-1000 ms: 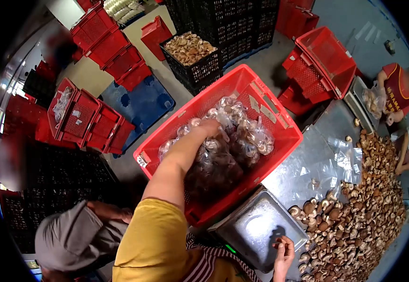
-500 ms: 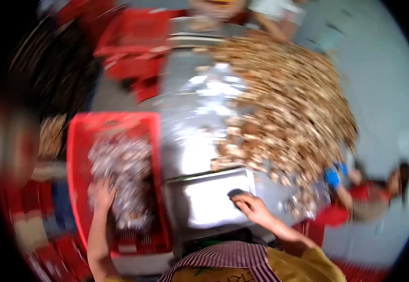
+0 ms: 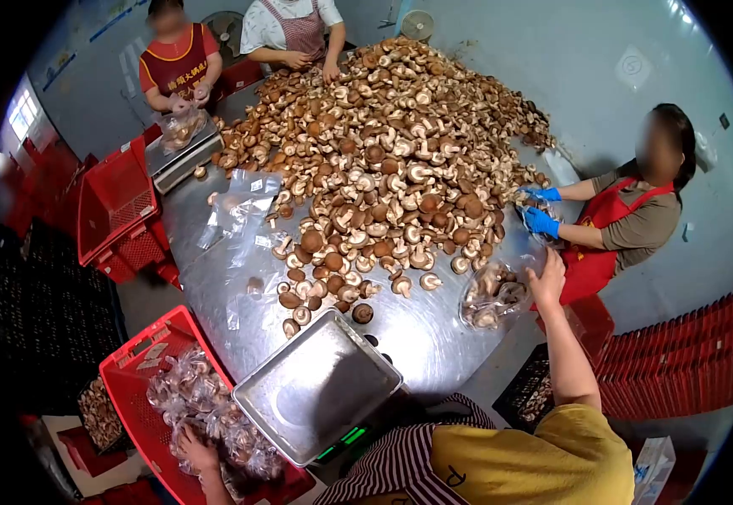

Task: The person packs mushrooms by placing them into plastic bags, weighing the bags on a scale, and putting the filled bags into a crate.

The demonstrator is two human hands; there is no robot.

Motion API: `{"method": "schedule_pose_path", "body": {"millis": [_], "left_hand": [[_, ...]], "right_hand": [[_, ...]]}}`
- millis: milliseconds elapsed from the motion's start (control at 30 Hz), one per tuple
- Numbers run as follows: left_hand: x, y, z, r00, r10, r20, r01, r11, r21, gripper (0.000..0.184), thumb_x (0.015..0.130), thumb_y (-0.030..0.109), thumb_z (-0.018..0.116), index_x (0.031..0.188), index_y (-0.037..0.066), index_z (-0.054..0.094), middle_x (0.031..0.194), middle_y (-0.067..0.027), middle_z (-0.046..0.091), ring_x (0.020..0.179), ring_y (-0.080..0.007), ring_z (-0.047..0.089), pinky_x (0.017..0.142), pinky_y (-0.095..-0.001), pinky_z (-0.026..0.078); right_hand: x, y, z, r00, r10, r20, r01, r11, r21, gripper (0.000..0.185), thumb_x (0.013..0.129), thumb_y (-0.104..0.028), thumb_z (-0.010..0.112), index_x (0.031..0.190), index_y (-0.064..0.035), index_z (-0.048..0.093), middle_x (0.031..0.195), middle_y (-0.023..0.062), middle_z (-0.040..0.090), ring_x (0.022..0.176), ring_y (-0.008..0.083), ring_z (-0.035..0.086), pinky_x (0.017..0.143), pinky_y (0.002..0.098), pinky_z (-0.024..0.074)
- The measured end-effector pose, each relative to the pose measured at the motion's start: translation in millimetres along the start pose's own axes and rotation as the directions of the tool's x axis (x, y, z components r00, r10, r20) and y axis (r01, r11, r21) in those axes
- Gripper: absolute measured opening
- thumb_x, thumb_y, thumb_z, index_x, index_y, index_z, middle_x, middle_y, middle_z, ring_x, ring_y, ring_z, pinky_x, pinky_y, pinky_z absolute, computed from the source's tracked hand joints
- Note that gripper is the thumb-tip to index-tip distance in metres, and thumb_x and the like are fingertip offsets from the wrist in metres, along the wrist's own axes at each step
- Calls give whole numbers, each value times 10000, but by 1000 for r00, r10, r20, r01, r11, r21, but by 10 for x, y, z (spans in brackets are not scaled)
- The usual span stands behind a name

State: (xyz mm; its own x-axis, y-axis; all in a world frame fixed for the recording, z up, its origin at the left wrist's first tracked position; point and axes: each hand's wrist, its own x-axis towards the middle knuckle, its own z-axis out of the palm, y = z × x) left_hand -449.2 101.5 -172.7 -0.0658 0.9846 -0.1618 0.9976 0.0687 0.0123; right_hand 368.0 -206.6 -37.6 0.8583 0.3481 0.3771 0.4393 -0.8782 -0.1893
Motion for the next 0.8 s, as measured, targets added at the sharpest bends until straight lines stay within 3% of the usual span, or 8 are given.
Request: {"method": "schedule_pose_path", "body": {"millis": [133, 167, 200, 267, 300, 433, 600, 800], "left_hand": [[-405, 326, -282, 996, -37, -84, 31, 997, -77, 915, 687, 57, 751, 1472, 88, 283, 1485, -235, 308, 1356, -427, 306, 1125, -454, 274], [-473, 334, -303, 993, -34, -113, 15, 985, -172, 886, 704, 43, 726, 1470, 70, 283, 1486, -242, 307, 1350, -427, 315, 1126, -446, 274], [-474, 148, -113, 981, -33, -193, -3, 982, -187, 852, 723, 40, 699, 1469, 61, 288, 1484, -251, 307, 1345, -423, 325, 1125, -435, 274], [-595, 224, -278, 949, 20, -316, -103, 963, -249, 773, 747, 53, 668, 1440, 12, 328, 1451, -244, 363, 1329, -413, 352, 1116, -430, 285], [-610, 173, -275, 919, 71, -388, -172, 958, -231, 731, 752, 53, 658, 1416, -19, 362, 1413, -242, 421, 1313, -410, 376, 1108, -430, 294], [-696, 766, -602, 877, -115, -467, -99, 907, -410, 617, 760, 34, 645, 1337, -47, 445, 1309, -249, 515, 1223, -390, 478, 1066, -416, 350], [-971, 1993, -1006, 843, -117, -525, -297, 711, -637, 551, 797, 77, 659, 1312, -20, 492, 1306, -212, 535, 1209, -338, 510, 1033, -390, 385], [-1418, 2953, -1017, 948, -16, -316, -305, 226, -925, 638, 863, 179, 672, 1421, 57, 389, 1395, -166, 473, 1259, -281, 492, 1011, -372, 413]], "right_hand": [[229, 631, 639, 979, 64, 194, -57, 998, -40, 478, 796, -288, 725, 1167, -16, 594, 1246, 177, 562, 1192, 356, 500, 972, 448, 414], [363, 926, 1040, 945, 172, 278, -229, 956, 186, 311, 845, -293, 661, 975, -10, 668, 917, 125, 668, 891, 299, 639, 831, 401, 495], [503, 1240, 1424, 914, -24, 404, -258, 736, 626, 229, 875, -251, 632, 903, -24, 653, 742, 64, 628, 649, 195, 607, 624, 306, 494], [420, 202, 460, 840, 47, 541, -510, 407, 758, 233, 917, -206, 529, 734, -72, 581, 652, -8, 503, 574, 83, 480, 530, 245, 388], [452, 103, 332, 894, -130, 428, -305, 523, 796, 251, 921, -192, 513, 696, -86, 546, 635, -23, 456, 555, 73, 424, 510, 246, 334], [238, -997, -881, 769, -372, 519, -357, 423, 832, 224, 954, -245, 568, 809, -75, 576, 575, -40, 456, 462, 39, 361, 439, 208, 240], [-121, -1690, -1589, 581, -693, 427, -373, 240, 896, 169, 961, -168, 526, 909, -18, 585, 609, 28, 513, 464, 73, 419, 419, 193, 326], [-541, -2431, -1736, 438, -857, 271, -499, 19, 866, 156, 937, -126, 513, 992, 2, 582, 673, 60, 541, 520, 119, 484, 492, 230, 399]]}}
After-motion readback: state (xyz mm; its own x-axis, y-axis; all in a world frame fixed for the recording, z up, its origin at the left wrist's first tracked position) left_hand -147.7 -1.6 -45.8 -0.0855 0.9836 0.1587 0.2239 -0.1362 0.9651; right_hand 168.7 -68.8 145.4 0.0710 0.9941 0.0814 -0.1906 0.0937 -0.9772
